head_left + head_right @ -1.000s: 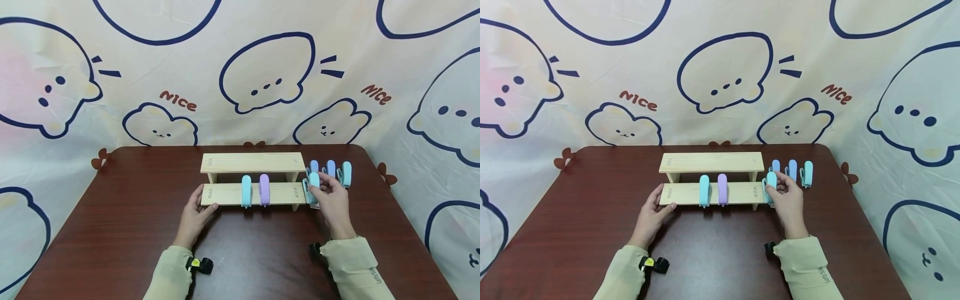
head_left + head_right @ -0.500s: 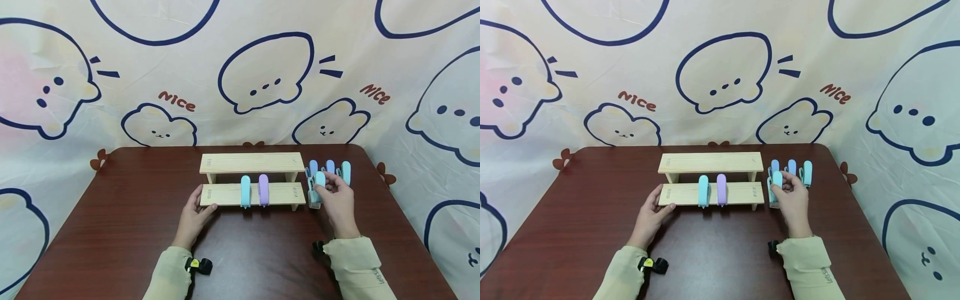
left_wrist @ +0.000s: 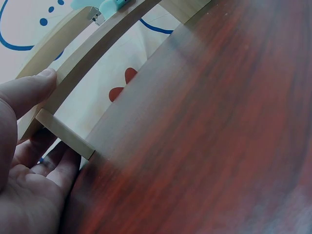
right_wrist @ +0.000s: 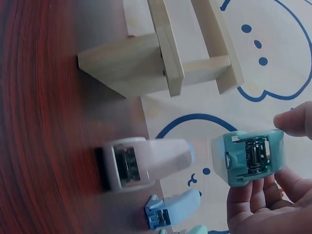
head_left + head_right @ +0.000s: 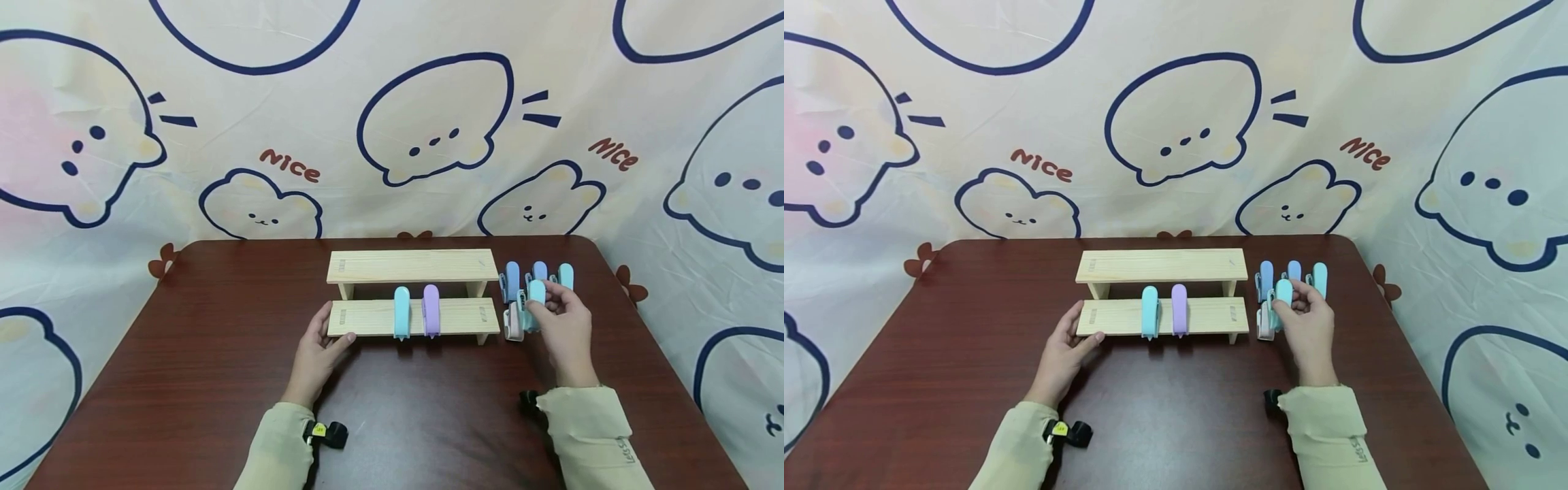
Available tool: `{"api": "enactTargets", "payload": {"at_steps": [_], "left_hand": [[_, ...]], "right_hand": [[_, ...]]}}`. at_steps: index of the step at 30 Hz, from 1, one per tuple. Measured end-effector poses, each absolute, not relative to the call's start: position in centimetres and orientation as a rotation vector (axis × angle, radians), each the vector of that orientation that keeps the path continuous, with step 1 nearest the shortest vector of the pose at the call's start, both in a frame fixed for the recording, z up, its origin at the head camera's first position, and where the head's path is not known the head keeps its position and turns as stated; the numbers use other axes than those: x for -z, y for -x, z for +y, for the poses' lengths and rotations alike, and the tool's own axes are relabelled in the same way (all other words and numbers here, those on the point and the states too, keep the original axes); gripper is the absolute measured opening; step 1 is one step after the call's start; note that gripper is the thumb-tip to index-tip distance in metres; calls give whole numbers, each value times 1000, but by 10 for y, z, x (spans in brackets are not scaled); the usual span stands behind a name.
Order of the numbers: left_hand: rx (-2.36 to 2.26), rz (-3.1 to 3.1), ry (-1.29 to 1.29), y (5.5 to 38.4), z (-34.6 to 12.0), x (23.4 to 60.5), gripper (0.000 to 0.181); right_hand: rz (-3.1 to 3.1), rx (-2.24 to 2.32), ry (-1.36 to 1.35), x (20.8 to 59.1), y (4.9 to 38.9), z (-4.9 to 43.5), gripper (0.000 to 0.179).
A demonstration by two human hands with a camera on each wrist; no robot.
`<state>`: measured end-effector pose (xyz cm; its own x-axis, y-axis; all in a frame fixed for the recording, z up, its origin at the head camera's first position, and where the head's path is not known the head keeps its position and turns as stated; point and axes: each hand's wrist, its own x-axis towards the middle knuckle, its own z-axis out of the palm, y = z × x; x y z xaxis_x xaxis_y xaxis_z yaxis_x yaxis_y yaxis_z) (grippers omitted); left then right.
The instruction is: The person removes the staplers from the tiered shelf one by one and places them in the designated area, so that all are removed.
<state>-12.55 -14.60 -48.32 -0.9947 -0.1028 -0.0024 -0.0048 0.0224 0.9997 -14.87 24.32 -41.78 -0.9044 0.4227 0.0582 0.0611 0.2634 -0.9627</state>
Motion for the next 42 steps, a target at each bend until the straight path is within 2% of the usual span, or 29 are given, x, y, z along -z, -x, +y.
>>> {"api": "enactTargets", "payload": {"at_steps": [42], "left_hand": [[2134, -2234, -159, 126, -147, 483, 83]], "right_hand": [[-2583, -1560, 538, 437, 153, 289, 50]]}}
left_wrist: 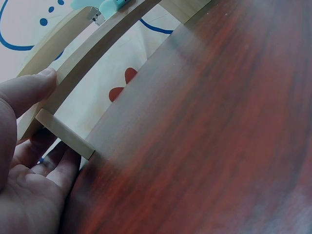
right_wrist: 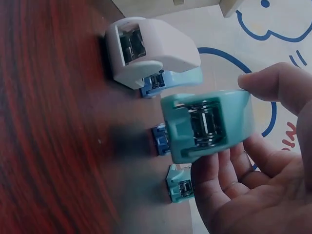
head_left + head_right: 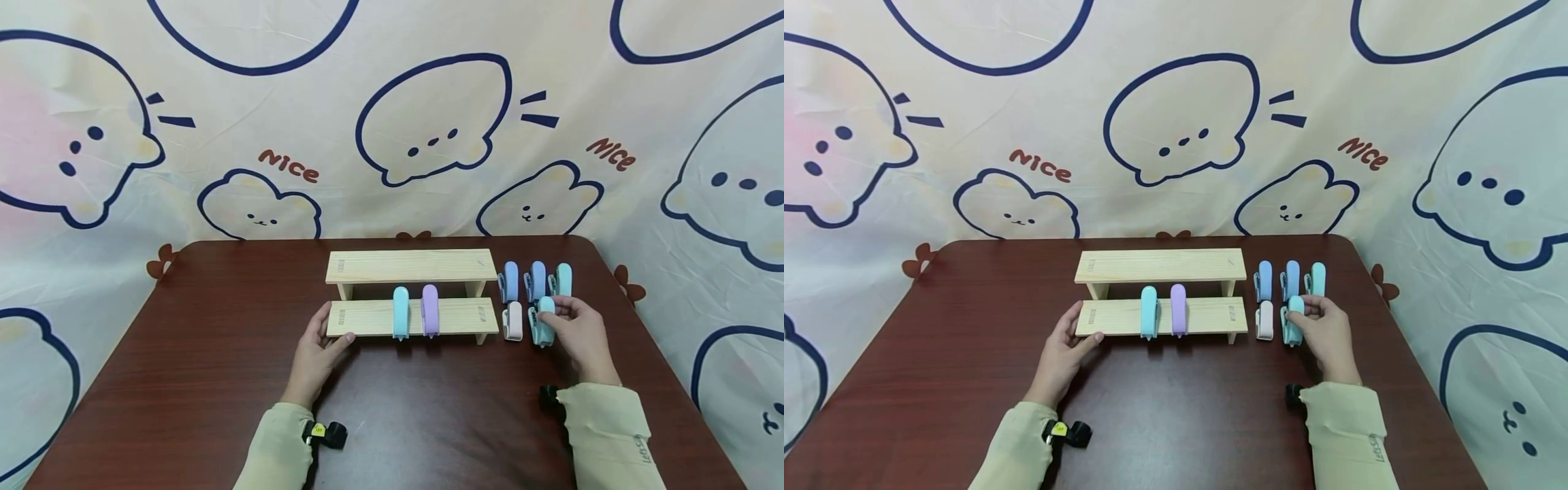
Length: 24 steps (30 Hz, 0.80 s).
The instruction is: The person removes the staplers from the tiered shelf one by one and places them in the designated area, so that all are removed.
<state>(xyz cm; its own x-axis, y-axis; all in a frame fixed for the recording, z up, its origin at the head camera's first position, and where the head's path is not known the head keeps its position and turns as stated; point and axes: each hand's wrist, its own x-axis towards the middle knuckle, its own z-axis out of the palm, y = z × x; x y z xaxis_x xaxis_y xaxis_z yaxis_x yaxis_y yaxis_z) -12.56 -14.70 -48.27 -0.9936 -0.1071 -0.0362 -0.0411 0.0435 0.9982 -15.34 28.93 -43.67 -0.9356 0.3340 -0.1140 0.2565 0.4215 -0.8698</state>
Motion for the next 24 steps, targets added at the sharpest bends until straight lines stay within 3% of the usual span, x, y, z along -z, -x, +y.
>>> {"api": "enactTargets", "payload": {"at_steps": [24], "left_hand": [[2127, -2242, -168, 126, -147, 483, 83]], "right_hand": [[-2714, -1591, 504, 446, 156, 296, 51]]}}
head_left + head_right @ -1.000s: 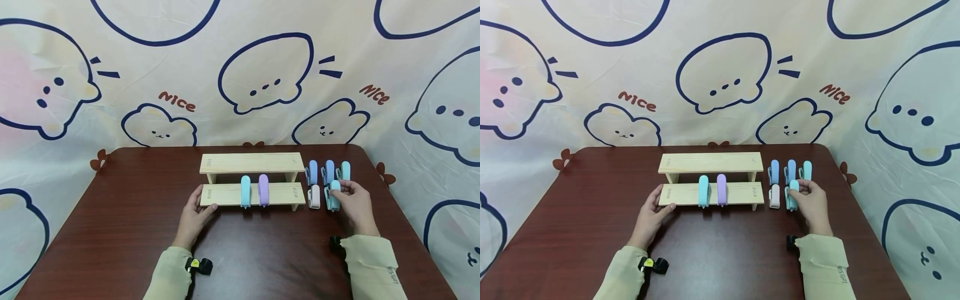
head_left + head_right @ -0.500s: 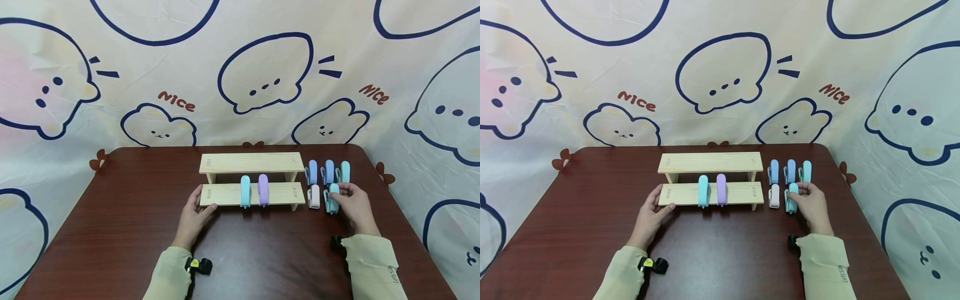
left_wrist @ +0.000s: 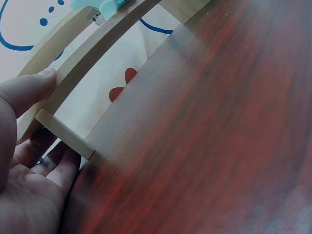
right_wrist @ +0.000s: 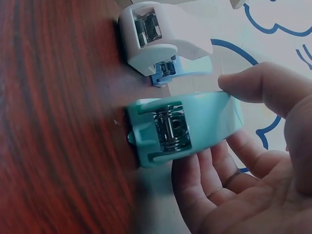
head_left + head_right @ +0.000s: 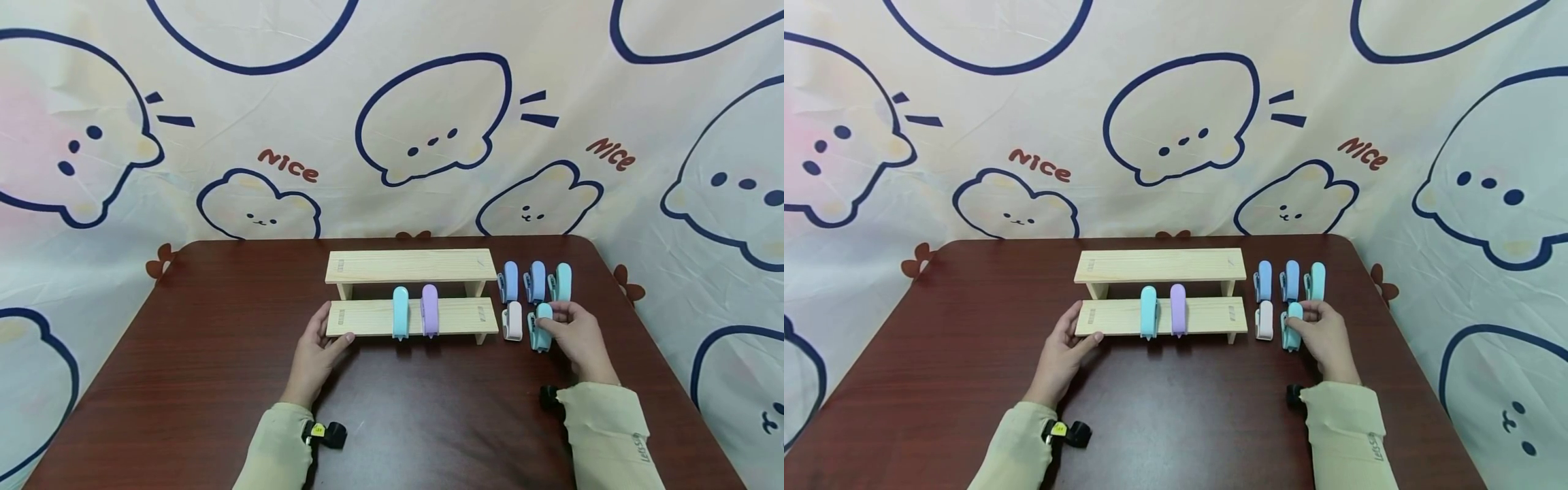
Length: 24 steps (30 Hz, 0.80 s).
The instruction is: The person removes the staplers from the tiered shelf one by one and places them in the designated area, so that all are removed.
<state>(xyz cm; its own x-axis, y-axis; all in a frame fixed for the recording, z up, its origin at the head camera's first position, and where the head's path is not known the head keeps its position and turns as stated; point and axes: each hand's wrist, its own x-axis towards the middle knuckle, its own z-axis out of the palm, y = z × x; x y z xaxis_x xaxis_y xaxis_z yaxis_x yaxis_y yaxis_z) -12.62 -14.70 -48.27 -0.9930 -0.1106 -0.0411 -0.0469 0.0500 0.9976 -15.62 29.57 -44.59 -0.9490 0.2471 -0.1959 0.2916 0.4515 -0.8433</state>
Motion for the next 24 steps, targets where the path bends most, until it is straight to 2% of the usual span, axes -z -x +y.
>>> {"api": "enactTargets", "payload": {"at_steps": [12, 24], "left_hand": [[2137, -2238, -175, 126, -147, 482, 83], [2146, -2230, -167, 125, -147, 481, 83]], "right_hand": [[2628, 1554, -477, 443, 155, 296, 54], [2712, 1601, -527, 423, 148, 291, 57]]}}
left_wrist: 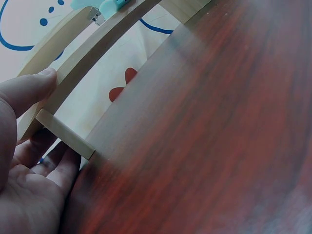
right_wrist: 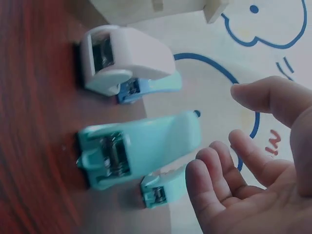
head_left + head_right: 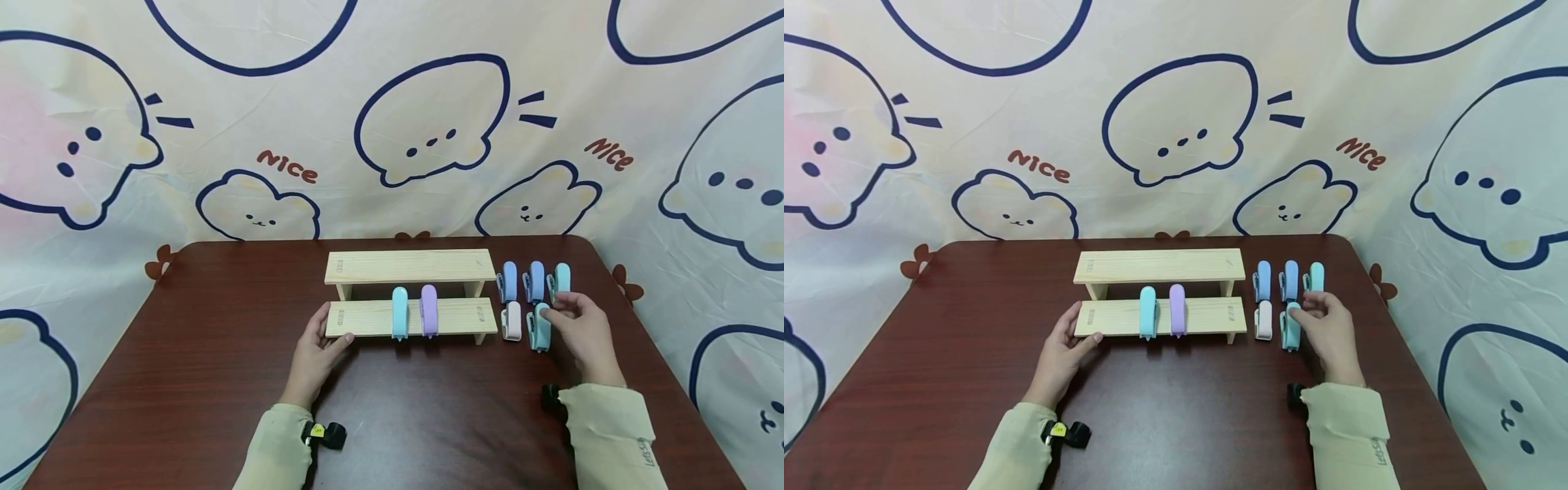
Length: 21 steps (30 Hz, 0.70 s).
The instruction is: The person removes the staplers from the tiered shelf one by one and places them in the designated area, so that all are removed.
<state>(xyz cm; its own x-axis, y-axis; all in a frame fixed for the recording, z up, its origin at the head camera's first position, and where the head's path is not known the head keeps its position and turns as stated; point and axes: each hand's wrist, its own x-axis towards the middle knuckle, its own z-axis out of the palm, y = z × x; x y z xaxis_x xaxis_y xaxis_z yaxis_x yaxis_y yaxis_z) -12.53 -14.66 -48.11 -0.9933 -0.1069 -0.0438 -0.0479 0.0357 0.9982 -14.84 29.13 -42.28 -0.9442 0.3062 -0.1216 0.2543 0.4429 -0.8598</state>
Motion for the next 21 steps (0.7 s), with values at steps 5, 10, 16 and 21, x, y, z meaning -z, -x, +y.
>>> {"api": "enactTargets", "payload": {"at_steps": [5, 10, 16, 21], "left_hand": [[2142, -2236, -167, 126, -147, 482, 83], [2141, -2241, -170, 126, -147, 482, 83], [2135, -2242, -168, 127, -147, 483, 82], [2131, -2246, -172, 127, -147, 483, 82]], "right_hand": [[-2613, -1541, 474, 416, 147, 286, 55], [-2588, -1567, 421, 412, 145, 281, 54], [-2549, -1624, 318, 409, 144, 274, 54], [-2565, -1639, 293, 408, 144, 267, 53]]}}
